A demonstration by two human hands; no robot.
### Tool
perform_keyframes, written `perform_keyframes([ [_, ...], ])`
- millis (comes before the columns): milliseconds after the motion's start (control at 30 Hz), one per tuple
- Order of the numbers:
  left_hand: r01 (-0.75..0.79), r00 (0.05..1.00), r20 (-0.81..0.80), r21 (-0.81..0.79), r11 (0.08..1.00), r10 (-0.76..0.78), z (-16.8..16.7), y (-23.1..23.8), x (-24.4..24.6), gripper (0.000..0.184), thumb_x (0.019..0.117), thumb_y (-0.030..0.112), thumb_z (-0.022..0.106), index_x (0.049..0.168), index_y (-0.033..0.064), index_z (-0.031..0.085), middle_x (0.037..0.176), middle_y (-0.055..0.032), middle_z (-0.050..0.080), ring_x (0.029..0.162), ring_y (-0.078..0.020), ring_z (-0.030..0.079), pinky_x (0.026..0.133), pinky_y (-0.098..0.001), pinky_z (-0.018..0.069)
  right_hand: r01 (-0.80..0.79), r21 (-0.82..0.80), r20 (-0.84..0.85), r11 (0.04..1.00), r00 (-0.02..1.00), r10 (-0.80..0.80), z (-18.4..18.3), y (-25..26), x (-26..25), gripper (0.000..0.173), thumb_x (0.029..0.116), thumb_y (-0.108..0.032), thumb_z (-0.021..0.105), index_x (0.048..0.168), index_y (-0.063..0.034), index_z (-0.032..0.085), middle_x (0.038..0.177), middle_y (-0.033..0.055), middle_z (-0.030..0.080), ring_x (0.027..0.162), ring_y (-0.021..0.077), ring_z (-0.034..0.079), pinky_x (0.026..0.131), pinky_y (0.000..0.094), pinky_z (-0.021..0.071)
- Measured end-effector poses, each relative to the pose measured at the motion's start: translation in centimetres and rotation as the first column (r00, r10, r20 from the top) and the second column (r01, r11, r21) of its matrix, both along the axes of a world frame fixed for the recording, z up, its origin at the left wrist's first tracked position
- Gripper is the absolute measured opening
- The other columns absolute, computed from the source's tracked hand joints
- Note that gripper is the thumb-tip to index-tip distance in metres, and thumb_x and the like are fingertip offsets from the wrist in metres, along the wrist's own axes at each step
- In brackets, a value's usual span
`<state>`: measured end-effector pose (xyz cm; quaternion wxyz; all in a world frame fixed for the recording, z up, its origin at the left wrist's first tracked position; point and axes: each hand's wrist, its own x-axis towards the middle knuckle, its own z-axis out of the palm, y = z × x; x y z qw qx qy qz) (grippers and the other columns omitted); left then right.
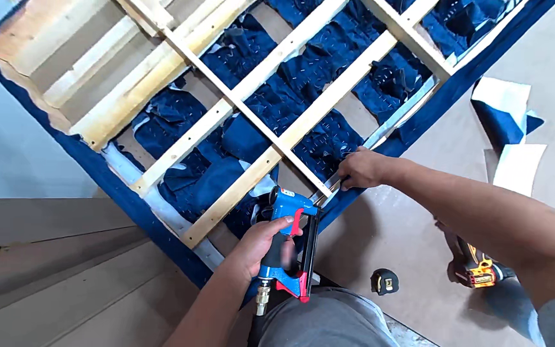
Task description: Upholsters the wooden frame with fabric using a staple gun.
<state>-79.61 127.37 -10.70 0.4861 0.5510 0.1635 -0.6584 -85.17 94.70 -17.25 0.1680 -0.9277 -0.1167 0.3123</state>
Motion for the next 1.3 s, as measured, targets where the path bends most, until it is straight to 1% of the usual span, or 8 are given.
perform_keyframes([
  [200, 0.008, 1.000, -0.027, 0.039, 0.999, -0.007, -1.1, -2.0, -0.8, 0.042, 0.1073, 0.040, 0.048, 0.107, 0.0010, 0.061, 0.063, -0.0062, 0.054, 0.045, -0.0148, 0.056, 0.045, -0.0320, 0.0564, 0.020, 0.046, 0.139, 0.999, 0.990, -0.026, -1.2, -0.3, -1.8, 0.031, 0.1017, -0.042, 0.058, 0.096, -0.0155, 0.073, 0.102, 0.0045, 0.071, 0.107, 0.0260, 0.063, 0.100, 0.0555, 0.0402],
  [433, 0.108, 0.965, 0.234, 0.067, 0.992, -0.121, 2.5, -6.6, -1.4, 0.041, 0.1080, 0.038, 0.049, 0.119, 0.0006, 0.062, 0.065, -0.0087, 0.057, 0.047, -0.0168, 0.058, 0.047, -0.0338, 0.0575, 0.044, 0.179, 0.374, 0.983, 0.921, -0.109, -3.0, -0.8, -3.5, 0.034, 0.1042, -0.040, 0.053, 0.095, -0.0148, 0.073, 0.099, 0.0038, 0.071, 0.103, 0.0253, 0.064, 0.099, 0.0537, 0.0425],
  [600, 0.191, 0.934, 0.272, 0.167, 0.967, -0.232, 2.2, -10.7, -1.8, 0.041, 0.1067, 0.041, 0.051, 0.106, 0.0011, 0.063, 0.064, -0.0066, 0.056, 0.045, -0.0158, 0.056, 0.046, -0.0332, 0.0565, 0.073, 0.187, 0.433, 0.980, 0.889, -0.149, -3.5, -0.7, -3.7, 0.032, 0.1041, -0.037, 0.053, 0.096, -0.0153, 0.074, 0.100, 0.0038, 0.071, 0.104, 0.0254, 0.064, 0.101, 0.0531, 0.0416],
  [700, 0.231, 0.930, 0.238, 0.209, 0.950, -0.279, 2.5, -11.5, -1.4, 0.041, 0.1061, 0.042, 0.051, 0.102, 0.0025, 0.060, 0.065, -0.0064, 0.057, 0.047, -0.0153, 0.056, 0.047, -0.0325, 0.0559, 0.052, 0.201, 0.430, 0.978, 0.892, -0.136, -3.7, -0.5, -3.8, 0.027, 0.1033, -0.031, 0.053, 0.100, -0.0158, 0.074, 0.101, 0.0041, 0.071, 0.105, 0.0259, 0.064, 0.100, 0.0530, 0.0424],
  [833, 0.221, 0.951, 0.177, 0.175, 0.959, -0.252, 1.7, -11.8, -0.6, 0.046, 0.1062, 0.045, 0.047, 0.112, 0.0025, 0.063, 0.064, -0.0056, 0.054, 0.046, -0.0150, 0.055, 0.047, -0.0323, 0.0556, 0.058, 0.198, 0.405, 0.978, 0.904, -0.136, -3.7, -0.8, -3.4, 0.023, 0.1031, -0.025, 0.054, 0.103, -0.0132, 0.073, 0.105, 0.0058, 0.070, 0.107, 0.0266, 0.064, 0.099, 0.0523, 0.0437],
  [1033, 0.256, 0.956, 0.106, 0.148, 0.955, -0.273, 0.5, -11.5, 0.3, 0.044, 0.1060, 0.046, 0.047, 0.102, 0.0045, 0.059, 0.063, -0.0041, 0.053, 0.046, -0.0143, 0.055, 0.049, -0.0327, 0.0565, 0.097, 0.187, 0.430, 0.978, 0.887, -0.170, -4.1, -0.5, -3.8, 0.026, 0.1044, -0.025, 0.050, 0.102, -0.0115, 0.072, 0.102, 0.0076, 0.070, 0.107, 0.0270, 0.064, 0.100, 0.0514, 0.0432],
  [1167, 0.118, 0.987, 0.096, 0.090, 0.989, -0.127, -0.2, -10.2, -0.1, 0.050, 0.1066, 0.048, 0.045, 0.114, 0.0022, 0.062, 0.061, -0.0043, 0.053, 0.044, -0.0147, 0.055, 0.046, -0.0329, 0.0564, 0.186, 0.173, 0.375, 0.967, 0.895, -0.239, -2.6, -3.2, -3.4, 0.043, 0.1082, -0.041, 0.045, 0.102, -0.0073, 0.072, 0.101, 0.0126, 0.072, 0.105, 0.0313, 0.067, 0.100, 0.0566, 0.0439],
  [1300, 0.043, 0.996, 0.080, -0.012, 0.999, -0.042, 0.1, -9.5, 1.0, 0.059, 0.1081, 0.054, 0.036, 0.115, 0.0027, 0.063, 0.064, -0.0062, 0.055, 0.047, -0.0152, 0.057, 0.048, -0.0323, 0.0570, 0.191, -0.088, 0.155, 0.978, 0.972, -0.176, 1.5, -10.7, -2.3, 0.050, 0.0972, -0.058, 0.060, 0.102, -0.0090, 0.073, 0.097, 0.0155, 0.071, 0.101, 0.0377, 0.067, 0.099, 0.0664, 0.0423],
])
